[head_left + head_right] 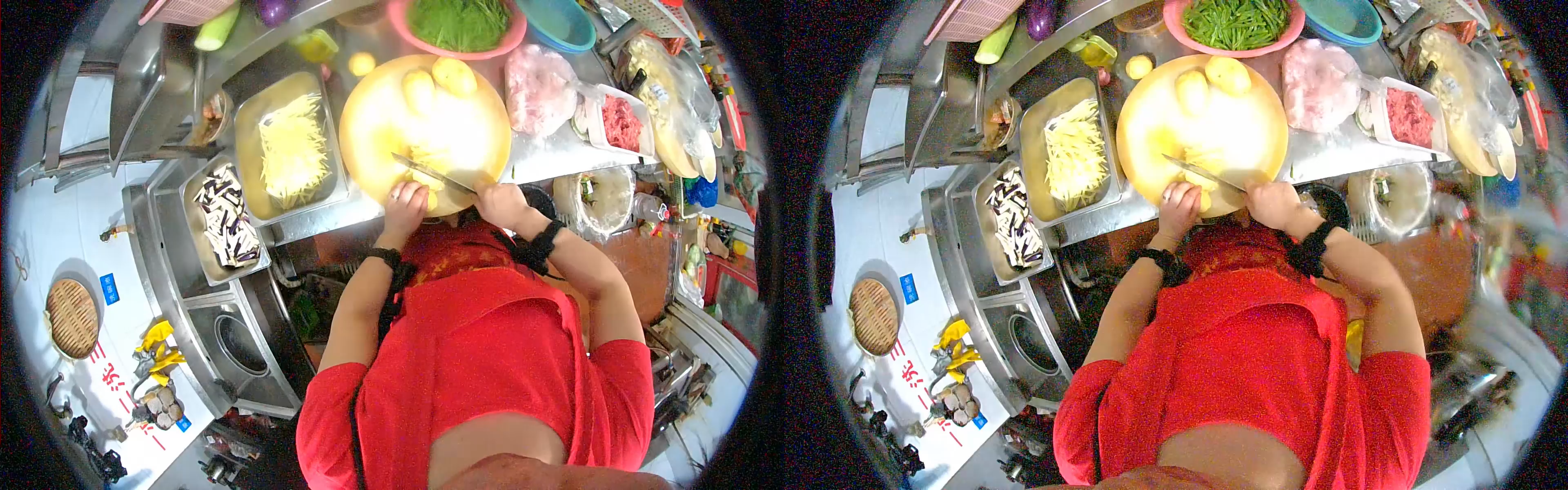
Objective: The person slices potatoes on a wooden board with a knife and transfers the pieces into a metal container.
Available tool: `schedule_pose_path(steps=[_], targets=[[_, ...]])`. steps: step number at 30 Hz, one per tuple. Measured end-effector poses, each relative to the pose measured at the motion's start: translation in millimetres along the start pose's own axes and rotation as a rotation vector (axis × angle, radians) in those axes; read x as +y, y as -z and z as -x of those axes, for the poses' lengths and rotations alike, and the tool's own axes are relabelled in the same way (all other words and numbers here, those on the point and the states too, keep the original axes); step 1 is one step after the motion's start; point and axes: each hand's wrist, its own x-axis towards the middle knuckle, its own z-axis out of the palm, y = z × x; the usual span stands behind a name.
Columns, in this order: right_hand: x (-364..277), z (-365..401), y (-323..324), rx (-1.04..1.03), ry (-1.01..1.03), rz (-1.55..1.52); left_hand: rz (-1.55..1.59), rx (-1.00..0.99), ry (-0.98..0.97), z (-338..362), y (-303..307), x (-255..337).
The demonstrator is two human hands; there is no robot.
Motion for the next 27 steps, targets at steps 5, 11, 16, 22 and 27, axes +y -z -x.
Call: schedule_pose_path(steps=[5,11,16,22,27], targets=[[3.1,0.6,13.4,0.013,0.043,0.018,-0.045,0.022,-0.007,-0.5,-7.0,-3.8],[0.3,-5.3,1.9,0.006,-0.017,-0.022,-0.12,0.042,-0.106,0.5,-12.9,-10.6],[-5.5,3.2,10.8,-0.01,0.002,-0.043,-0.029,0.028,0.0,-2.3,-7.1,-2.3],[-8.5,3.8,6.5,-0.044,-0.03,-0.017,-0.097,0.009,-0.114,-10.8,7.4,2.2],[-6.5,3.4,-0.2,-0.019,0.005,-0.067,-0.055,0.026,0.006,0.9,-5.7,0.7]])
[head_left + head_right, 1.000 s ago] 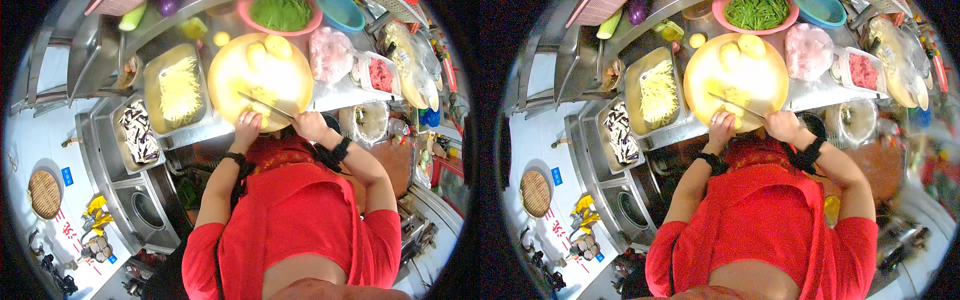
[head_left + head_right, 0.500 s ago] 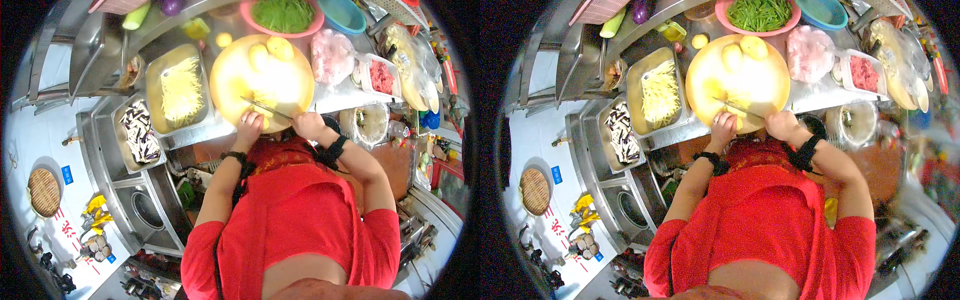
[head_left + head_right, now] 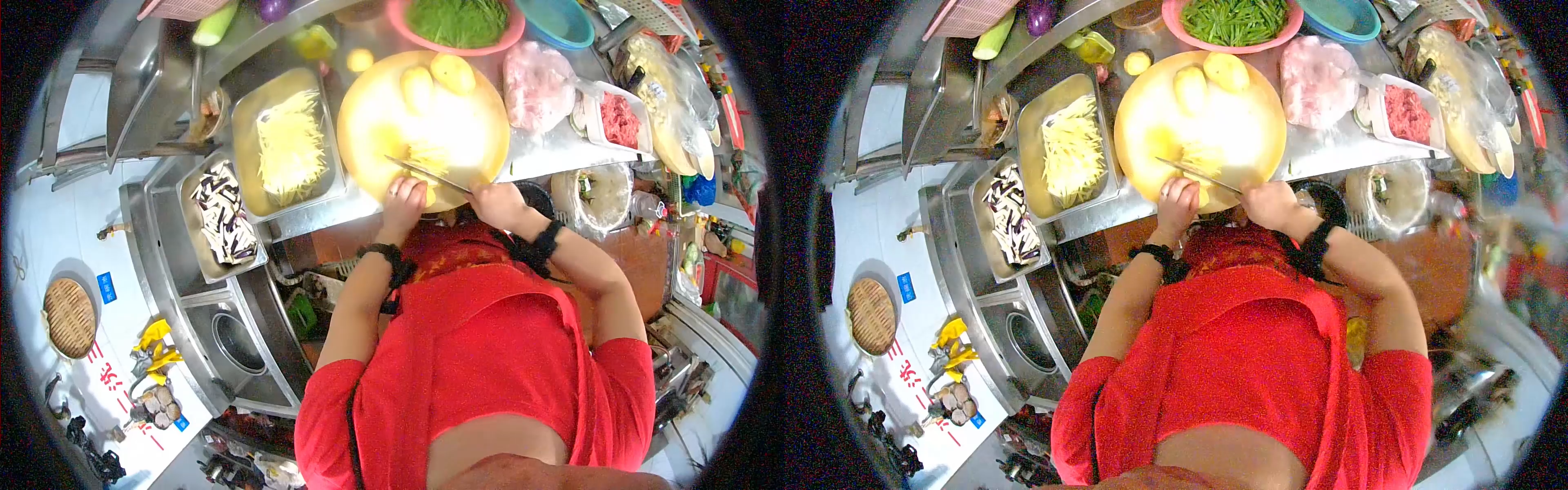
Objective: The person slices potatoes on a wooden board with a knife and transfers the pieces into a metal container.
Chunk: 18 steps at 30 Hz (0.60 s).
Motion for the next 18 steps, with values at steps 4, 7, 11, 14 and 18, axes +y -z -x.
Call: schedule_pose_path(steps=[4,7,11,14,18], targets=[[-0.5,-2.0,1.7,0.012,-0.005,0.013,0.048,0.029,-0.076,-5.8,5.7,-0.9],[0.7,0.5,11.8,-0.055,-0.007,0.024,-0.02,0.004,-0.084,-10.5,7.4,0.5],[1.5,-1.8,-8.5,-0.027,-0.016,0.039,-0.032,0.003,-0.101,-5.0,7.1,1.4],[-2.2,-1.1,1.8,-0.042,-0.023,0.084,0.025,0.025,-0.083,-1.8,5.2,0.0],[-0.3,1.2,1.9,0.014,0.012,0.014,0.05,0.019,-0.03,-2.2,-0.7,-1.8]])
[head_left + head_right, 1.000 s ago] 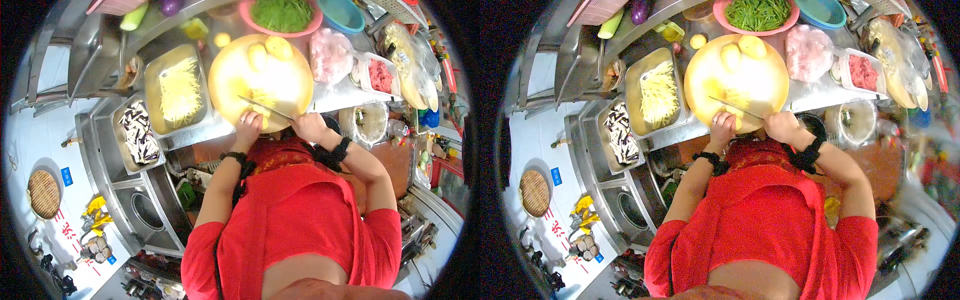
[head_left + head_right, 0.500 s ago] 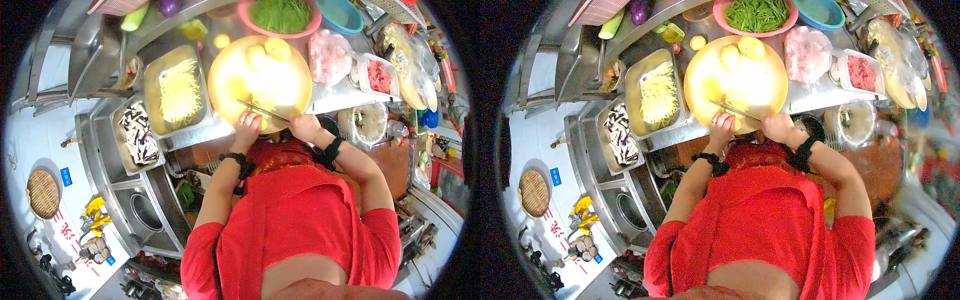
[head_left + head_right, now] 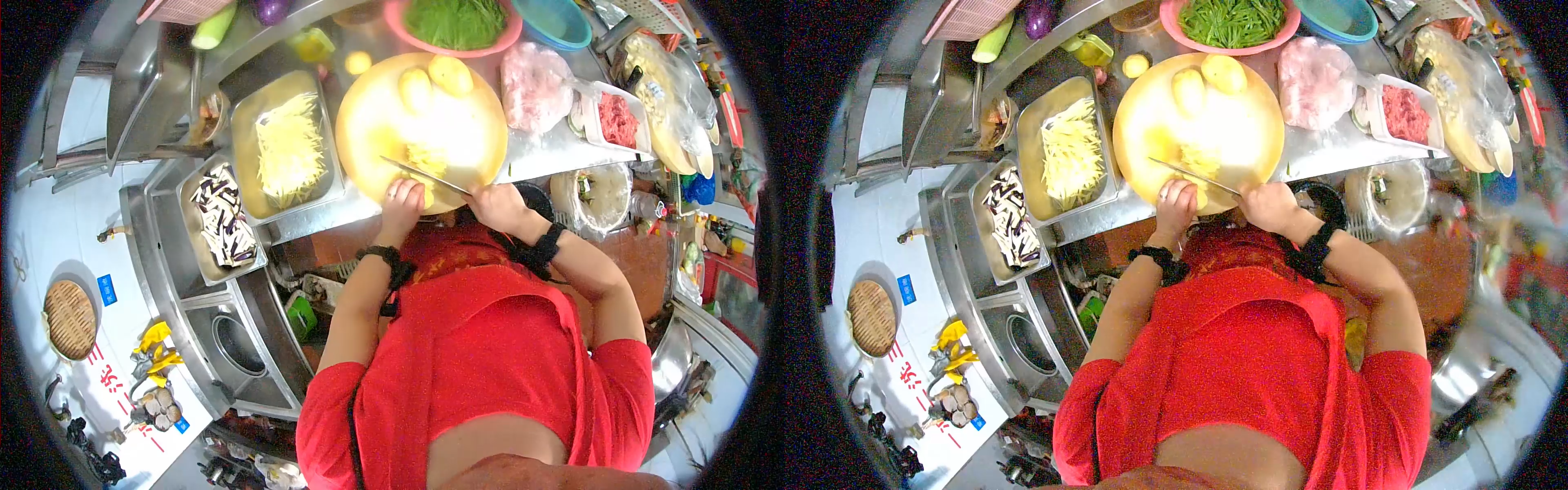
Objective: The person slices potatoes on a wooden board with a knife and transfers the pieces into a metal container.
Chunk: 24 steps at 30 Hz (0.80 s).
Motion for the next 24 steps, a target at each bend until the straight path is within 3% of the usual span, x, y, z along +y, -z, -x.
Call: schedule_pose_path(steps=[6,14,19,21,24], targets=[[1.1,-5.3,-3.4,-0.063,-0.028,0.029,-0.019,-0.038,-0.003,7.5,-2.6,-2.5],[2.0,-10.7,-13.3,-0.08,-0.042,0.026,0.024,0.069,0.114,11.0,-2.4,-2.2],[-1.2,-3.5,1.8,-0.025,0.012,0.014,0.0,-0.071,0.101,19.5,26.8,-0.7],[-5.0,-0.5,-1.0,0.0,-0.01,-0.049,0.078,-0.236,0.055,25.0,34.2,-0.8],[-5.5,-6.2,-7.4,-0.005,-0.032,0.026,0.045,-0.202,0.054,26.9,30.8,-1.6]])
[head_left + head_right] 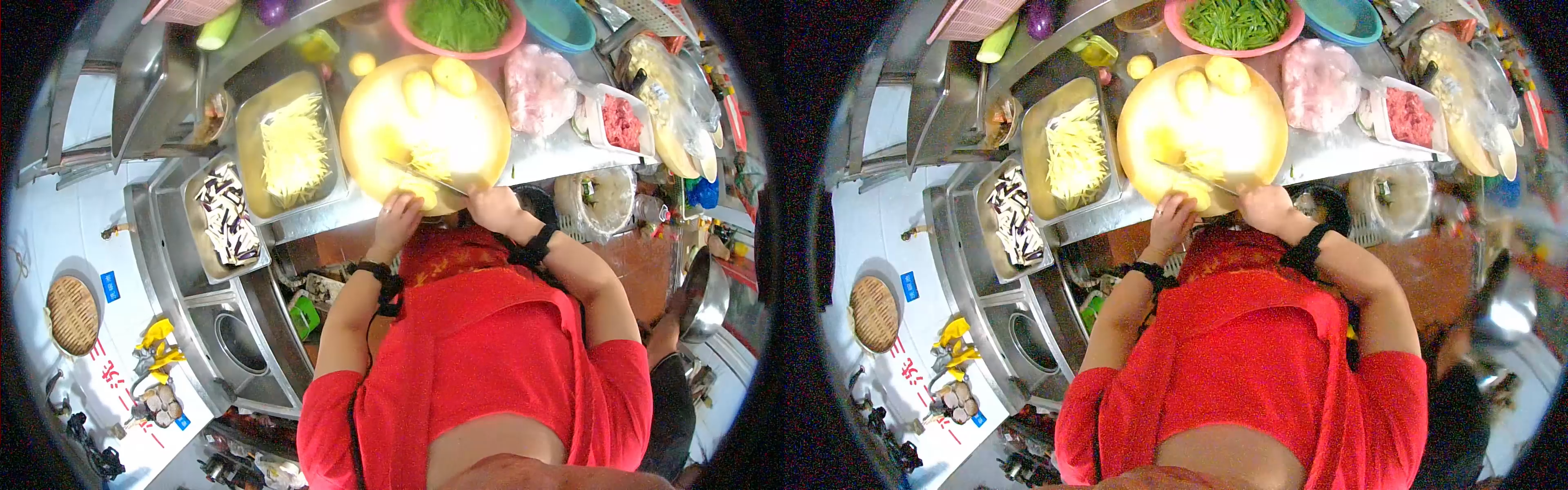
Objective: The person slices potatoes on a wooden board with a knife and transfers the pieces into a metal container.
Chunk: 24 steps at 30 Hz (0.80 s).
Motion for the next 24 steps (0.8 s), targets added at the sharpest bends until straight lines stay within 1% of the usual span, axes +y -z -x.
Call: schedule_pose_path(steps=[4,6,9,10,12,16,19,21,22,24], targets=[[6.0,-3.0,9.7,-0.021,0.033,0.055,0.016,0.006,0.003,-7.7,0.1,1.3],[4.0,1.0,7.0,0.067,0.057,-0.018,0.02,0.009,0.0,-6.1,-2.6,0.2],[-3.2,-0.8,0.1,-0.009,0.03,0.028,0.031,0.065,0.001,-8.5,-6.4,0.7],[-1.9,-1.5,0.3,-0.005,0.027,0.03,0.03,0.068,-0.003,-10.0,-7.2,0.5],[1.6,-5.2,3.5,0.059,0.067,0.088,0.034,0.096,-0.011,-12.9,-8.5,-0.8],[3.1,-0.9,11.0,0.076,0.079,0.038,0.049,0.096,-0.012,-17.3,-14.2,-4.2],[0.7,-0.4,3.4,0.088,0.058,-0.029,0.02,0.076,0.013,-15.0,-18.1,-3.0],[2.9,-10.0,-1.0,0.035,-0.009,0.012,0.041,0.137,-0.032,-15.8,-21.4,-8.1],[4.3,-10.2,0.7,0.037,-0.008,0.01,0.038,0.136,-0.033,-15.2,-21.6,-9.0],[8.1,-6.1,7.8,0.084,0.056,0.052,0.052,0.146,-0.03,-15.1,-22.4,-8.7]])
